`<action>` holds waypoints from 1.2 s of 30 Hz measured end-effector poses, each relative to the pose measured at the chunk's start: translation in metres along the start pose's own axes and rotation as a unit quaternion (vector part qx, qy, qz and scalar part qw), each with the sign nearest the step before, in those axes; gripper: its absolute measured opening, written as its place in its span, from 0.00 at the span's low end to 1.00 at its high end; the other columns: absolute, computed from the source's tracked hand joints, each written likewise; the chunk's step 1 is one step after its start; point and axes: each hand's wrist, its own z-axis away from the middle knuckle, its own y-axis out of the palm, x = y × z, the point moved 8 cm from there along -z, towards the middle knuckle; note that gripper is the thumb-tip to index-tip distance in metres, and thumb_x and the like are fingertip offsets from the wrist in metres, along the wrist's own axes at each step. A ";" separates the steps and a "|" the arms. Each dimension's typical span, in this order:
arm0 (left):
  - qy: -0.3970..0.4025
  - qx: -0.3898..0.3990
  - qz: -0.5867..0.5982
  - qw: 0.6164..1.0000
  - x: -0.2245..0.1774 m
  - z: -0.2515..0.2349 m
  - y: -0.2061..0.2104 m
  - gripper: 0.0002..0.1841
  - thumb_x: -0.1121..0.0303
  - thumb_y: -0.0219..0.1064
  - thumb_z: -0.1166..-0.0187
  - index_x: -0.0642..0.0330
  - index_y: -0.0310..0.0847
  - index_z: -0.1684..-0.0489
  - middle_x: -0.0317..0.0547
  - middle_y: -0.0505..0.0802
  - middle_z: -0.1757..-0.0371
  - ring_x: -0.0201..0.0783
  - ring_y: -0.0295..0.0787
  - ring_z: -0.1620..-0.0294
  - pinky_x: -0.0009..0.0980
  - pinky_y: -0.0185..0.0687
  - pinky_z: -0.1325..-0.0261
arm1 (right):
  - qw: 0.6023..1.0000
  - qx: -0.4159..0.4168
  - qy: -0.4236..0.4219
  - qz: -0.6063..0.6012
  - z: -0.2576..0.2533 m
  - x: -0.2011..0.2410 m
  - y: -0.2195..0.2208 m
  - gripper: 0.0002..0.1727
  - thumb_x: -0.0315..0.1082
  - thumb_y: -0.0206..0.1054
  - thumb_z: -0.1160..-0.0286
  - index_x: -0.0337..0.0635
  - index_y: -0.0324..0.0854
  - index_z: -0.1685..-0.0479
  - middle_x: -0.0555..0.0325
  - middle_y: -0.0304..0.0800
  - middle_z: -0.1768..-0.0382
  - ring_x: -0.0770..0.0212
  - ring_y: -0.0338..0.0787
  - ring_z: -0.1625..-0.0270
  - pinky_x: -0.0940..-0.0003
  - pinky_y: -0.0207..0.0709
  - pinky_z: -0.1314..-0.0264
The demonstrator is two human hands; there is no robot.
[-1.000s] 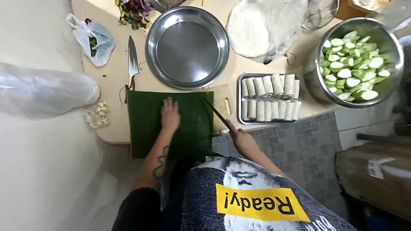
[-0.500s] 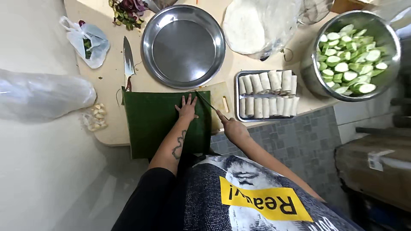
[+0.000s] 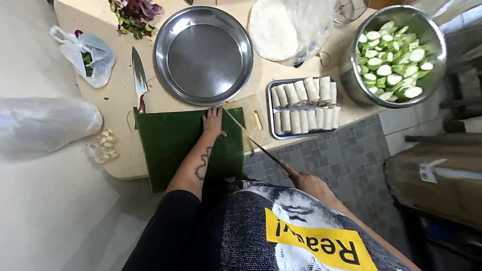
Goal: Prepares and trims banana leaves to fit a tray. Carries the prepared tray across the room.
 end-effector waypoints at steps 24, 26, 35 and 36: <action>-0.005 -0.228 -0.022 0.973 0.011 0.002 -0.078 0.40 0.80 0.67 0.25 0.61 0.57 0.08 0.72 0.55 0.08 0.74 0.42 0.07 0.81 0.39 0.18 | 0.974 -0.124 0.030 -0.189 -0.010 0.002 -0.027 0.31 0.43 0.43 0.02 0.61 0.45 0.01 0.33 0.93 0.53 0.31 0.93 0.53 0.36 0.81 0.43; 0.164 -0.211 -0.068 0.961 -0.021 0.011 -0.041 0.35 0.81 0.62 0.21 0.56 0.63 0.10 0.62 0.58 0.06 0.65 0.42 0.04 0.77 0.34 0.14 | 0.972 -0.131 0.022 -0.193 -0.013 0.011 -0.026 0.31 0.42 0.44 0.02 0.58 0.46 0.02 0.32 0.93 0.53 0.30 0.93 0.53 0.35 0.81 0.44; 0.119 0.075 -0.035 0.989 -0.068 -0.007 0.030 0.48 0.62 0.76 0.25 0.40 0.49 0.03 0.47 0.50 0.02 0.59 0.37 0.03 0.76 0.44 0.15 | 0.986 -0.085 0.031 -0.143 -0.039 0.044 -0.038 0.31 0.43 0.40 0.01 0.63 0.43 0.01 0.34 0.92 0.46 0.32 0.92 0.42 0.38 0.80 0.36; 0.112 0.082 -0.041 0.989 -0.070 -0.008 0.027 0.49 0.62 0.78 0.26 0.40 0.50 0.03 0.47 0.50 0.02 0.60 0.38 0.03 0.76 0.47 0.16 | 0.987 -0.077 0.029 -0.136 -0.042 0.048 -0.037 0.31 0.42 0.40 0.01 0.64 0.43 0.01 0.34 0.92 0.46 0.32 0.92 0.41 0.37 0.80 0.36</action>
